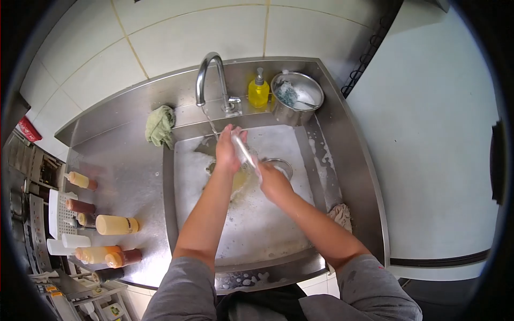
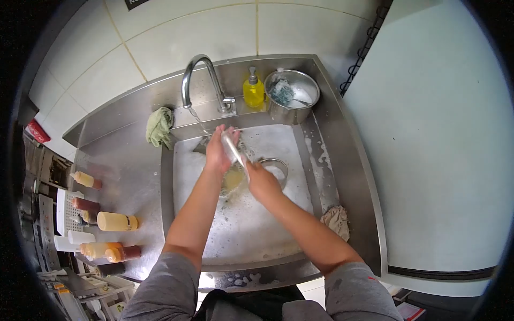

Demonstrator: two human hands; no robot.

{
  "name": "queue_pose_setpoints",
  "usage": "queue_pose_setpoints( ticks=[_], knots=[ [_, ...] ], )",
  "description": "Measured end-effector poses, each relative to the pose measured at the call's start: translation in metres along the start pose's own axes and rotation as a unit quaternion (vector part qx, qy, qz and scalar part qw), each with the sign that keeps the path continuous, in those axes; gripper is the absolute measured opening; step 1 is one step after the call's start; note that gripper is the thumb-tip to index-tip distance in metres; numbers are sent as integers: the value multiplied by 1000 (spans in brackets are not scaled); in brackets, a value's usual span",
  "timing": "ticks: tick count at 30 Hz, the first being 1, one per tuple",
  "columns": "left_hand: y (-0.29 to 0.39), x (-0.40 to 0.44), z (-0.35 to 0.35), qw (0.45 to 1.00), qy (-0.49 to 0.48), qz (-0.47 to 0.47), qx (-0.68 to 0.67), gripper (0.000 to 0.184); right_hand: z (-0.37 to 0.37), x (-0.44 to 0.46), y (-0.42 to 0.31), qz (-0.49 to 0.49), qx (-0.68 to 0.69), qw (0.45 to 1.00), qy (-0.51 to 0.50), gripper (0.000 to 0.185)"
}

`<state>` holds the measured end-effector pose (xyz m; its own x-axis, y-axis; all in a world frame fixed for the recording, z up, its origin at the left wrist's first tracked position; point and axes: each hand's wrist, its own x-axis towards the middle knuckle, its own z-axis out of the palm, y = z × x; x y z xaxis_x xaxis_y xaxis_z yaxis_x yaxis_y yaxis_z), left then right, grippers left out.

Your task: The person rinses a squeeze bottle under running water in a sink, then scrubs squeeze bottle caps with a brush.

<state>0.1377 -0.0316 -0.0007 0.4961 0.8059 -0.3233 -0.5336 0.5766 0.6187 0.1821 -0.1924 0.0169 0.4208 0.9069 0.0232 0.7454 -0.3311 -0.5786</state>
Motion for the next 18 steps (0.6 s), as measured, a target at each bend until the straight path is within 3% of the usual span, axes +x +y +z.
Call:
queue_pose_setpoints(
  ticks=[3,6,11,15,18],
  knots=[
    [18,-49,-9,999,-19,-44,10,33,3,-29,-6,-39,70,996,-29,49],
    [26,-70,-30,998,-46,-42,-1,33,8,-49,-17,-75,120,990,14,57],
    [66,-110,-41,996,-61,-58,19,33,-20,-72,-73,-36,-13,997,-61,64],
    [85,-139,-46,999,-2,-53,10,32,-13,-89,-87,-68,-20,996,-61,66],
    [98,-162,-46,996,-20,-83,4,32,-19,-103,-104,-74,-21,996,-38,64]
  ],
)
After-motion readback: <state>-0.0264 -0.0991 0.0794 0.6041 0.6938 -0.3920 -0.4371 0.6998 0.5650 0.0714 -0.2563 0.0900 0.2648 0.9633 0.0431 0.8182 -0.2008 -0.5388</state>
